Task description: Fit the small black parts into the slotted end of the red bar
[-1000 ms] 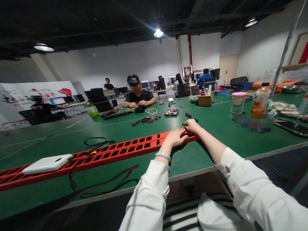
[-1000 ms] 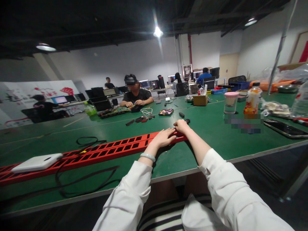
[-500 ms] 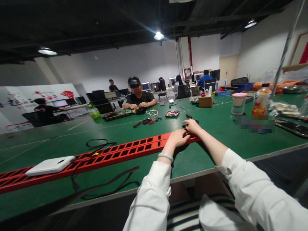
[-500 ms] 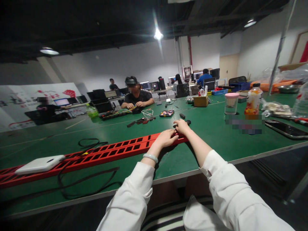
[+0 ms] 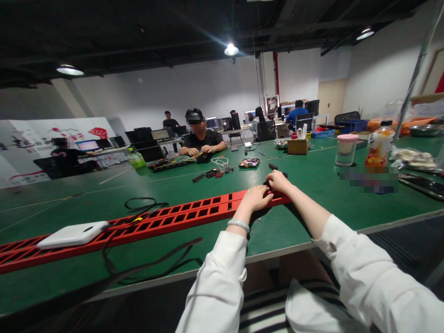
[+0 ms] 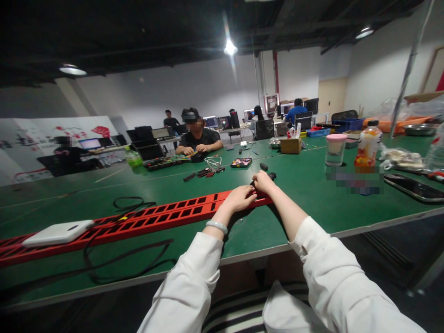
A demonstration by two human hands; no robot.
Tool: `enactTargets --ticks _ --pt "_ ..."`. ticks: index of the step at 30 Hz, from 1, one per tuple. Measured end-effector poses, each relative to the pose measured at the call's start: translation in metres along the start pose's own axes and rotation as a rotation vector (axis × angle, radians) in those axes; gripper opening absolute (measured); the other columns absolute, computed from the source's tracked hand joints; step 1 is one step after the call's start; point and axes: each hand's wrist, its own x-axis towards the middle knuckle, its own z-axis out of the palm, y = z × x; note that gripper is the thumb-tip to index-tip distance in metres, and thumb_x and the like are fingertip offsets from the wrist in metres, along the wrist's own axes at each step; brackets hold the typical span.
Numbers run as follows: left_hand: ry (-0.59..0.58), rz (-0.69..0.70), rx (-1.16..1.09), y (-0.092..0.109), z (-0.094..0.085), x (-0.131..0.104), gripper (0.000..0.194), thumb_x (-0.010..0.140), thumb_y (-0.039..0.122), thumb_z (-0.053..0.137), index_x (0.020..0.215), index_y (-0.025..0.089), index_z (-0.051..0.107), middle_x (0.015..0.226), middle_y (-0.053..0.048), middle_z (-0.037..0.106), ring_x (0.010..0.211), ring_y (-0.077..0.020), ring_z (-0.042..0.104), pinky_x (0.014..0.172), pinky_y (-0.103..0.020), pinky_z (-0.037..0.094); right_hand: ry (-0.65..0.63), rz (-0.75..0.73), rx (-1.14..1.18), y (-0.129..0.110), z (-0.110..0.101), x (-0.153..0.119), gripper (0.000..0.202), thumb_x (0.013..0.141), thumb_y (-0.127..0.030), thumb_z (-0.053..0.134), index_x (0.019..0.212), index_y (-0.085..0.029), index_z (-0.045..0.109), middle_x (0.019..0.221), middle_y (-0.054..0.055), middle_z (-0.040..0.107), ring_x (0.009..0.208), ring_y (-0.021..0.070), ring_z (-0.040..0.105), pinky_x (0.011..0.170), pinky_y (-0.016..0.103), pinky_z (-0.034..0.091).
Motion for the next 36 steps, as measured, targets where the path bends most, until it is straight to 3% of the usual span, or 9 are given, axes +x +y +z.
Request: enactTargets --ticks 7,18,36 --pt "0.003 0.008 -0.026 -0.004 0.004 0.001 0.04 0.087 0.041 0.034 0.108 0.017 0.058 0.112 -0.006 0.058 0.105 -0.0193 0.051 0.093 -0.029 0.034 0.015 0.009 0.01 -0.005 -0.005 -0.001 0.022 0.067 -0.017 0.055 0.086 -0.013 0.067 0.09 0.009 0.059 0.077 0.0141 0.053 0.075 0.022 0.04" --pt "0.007 -0.059 -0.063 -0.002 -0.003 -0.003 0.038 0.088 0.038 0.033 0.104 0.018 0.06 0.11 -0.006 0.059 0.102 -0.0181 0.052 0.091 -0.028 0.035 -0.047 -0.011 0.034 -0.014 -0.012 -0.001 0.015 0.068 -0.023 0.055 0.077 -0.014 0.064 0.074 0.005 0.065 0.067 0.0138 0.055 0.063 0.021 0.038" --pt "0.018 -0.067 -0.108 -0.003 -0.004 -0.002 0.034 0.087 0.036 0.035 0.103 0.017 0.06 0.11 -0.008 0.059 0.099 -0.0185 0.054 0.088 -0.028 0.037 -0.06 -0.107 0.057 -0.01 -0.012 -0.001 0.012 0.07 -0.022 0.055 0.077 -0.015 0.062 0.082 0.006 0.061 0.077 0.0149 0.053 0.07 0.023 0.039"
